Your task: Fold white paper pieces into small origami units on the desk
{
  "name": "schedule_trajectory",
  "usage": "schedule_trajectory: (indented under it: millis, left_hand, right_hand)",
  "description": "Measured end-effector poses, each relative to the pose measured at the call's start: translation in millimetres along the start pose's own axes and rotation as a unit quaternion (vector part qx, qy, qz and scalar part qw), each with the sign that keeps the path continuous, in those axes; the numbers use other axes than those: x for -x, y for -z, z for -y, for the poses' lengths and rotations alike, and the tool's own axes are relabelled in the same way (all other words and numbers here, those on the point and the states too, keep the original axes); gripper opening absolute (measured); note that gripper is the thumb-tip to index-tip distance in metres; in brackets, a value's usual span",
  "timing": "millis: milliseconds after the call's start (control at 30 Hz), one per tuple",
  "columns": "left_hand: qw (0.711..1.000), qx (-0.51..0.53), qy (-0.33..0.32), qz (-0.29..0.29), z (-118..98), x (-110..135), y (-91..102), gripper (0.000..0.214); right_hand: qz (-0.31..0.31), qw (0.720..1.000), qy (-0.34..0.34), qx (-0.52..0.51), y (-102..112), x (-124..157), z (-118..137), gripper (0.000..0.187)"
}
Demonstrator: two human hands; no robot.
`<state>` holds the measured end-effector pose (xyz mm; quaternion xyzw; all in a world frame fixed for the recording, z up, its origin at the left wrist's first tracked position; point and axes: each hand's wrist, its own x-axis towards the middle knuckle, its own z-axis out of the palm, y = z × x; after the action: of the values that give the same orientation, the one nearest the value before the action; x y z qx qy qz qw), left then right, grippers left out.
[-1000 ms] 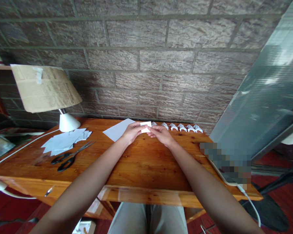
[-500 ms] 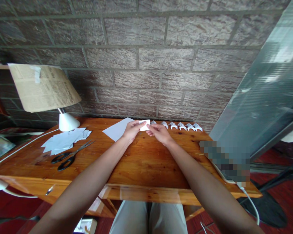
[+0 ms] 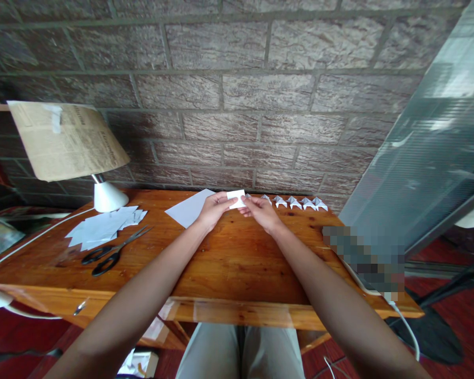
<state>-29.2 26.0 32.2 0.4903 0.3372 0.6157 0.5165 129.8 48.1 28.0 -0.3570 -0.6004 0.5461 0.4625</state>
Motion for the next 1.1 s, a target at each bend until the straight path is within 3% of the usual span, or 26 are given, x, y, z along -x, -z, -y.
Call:
schedule_trajectory:
  millis: [167,300,400,600,833,1100]
  left_hand:
    - [0.998,-0.054,-0.037,-0.019,-3.1,2.4,-1.2,0.038]
    - [0.998,-0.052,-0.017,0.015,-4.5,4.6,-4.1,0.044]
    - [0.997,-0.062,-0.002,0.035,-3.1,5.3,-4.7,0.045]
    - [0.998,-0.051,0.025,0.012,-1.1,2.8,0.3,0.035]
    - [0.997,0.02,0.06,0.035,-1.9,0.6,3.1,0.036]
    - [0.996,-0.009,0.08,0.036,3.9,-1.6,7.2,0.036]
  right_hand:
    - [-0.018,0.999,0.024,0.023,0.7,0.1,1.2,0.04]
    - [-0.053,0.995,0.078,0.017,2.2,-1.3,3.9,0.046]
    - [-0.048,0.994,0.092,0.026,4.2,-1.8,6.2,0.039]
    - [-0.067,0.996,0.052,-0.035,5.9,-1.3,7.8,0.037]
    - [-0.01,0.979,-0.079,-0.186,4.4,-0.3,8.8,0.03]
    - [-0.057,0.994,0.001,-0.089,3.0,0.4,7.0,0.033]
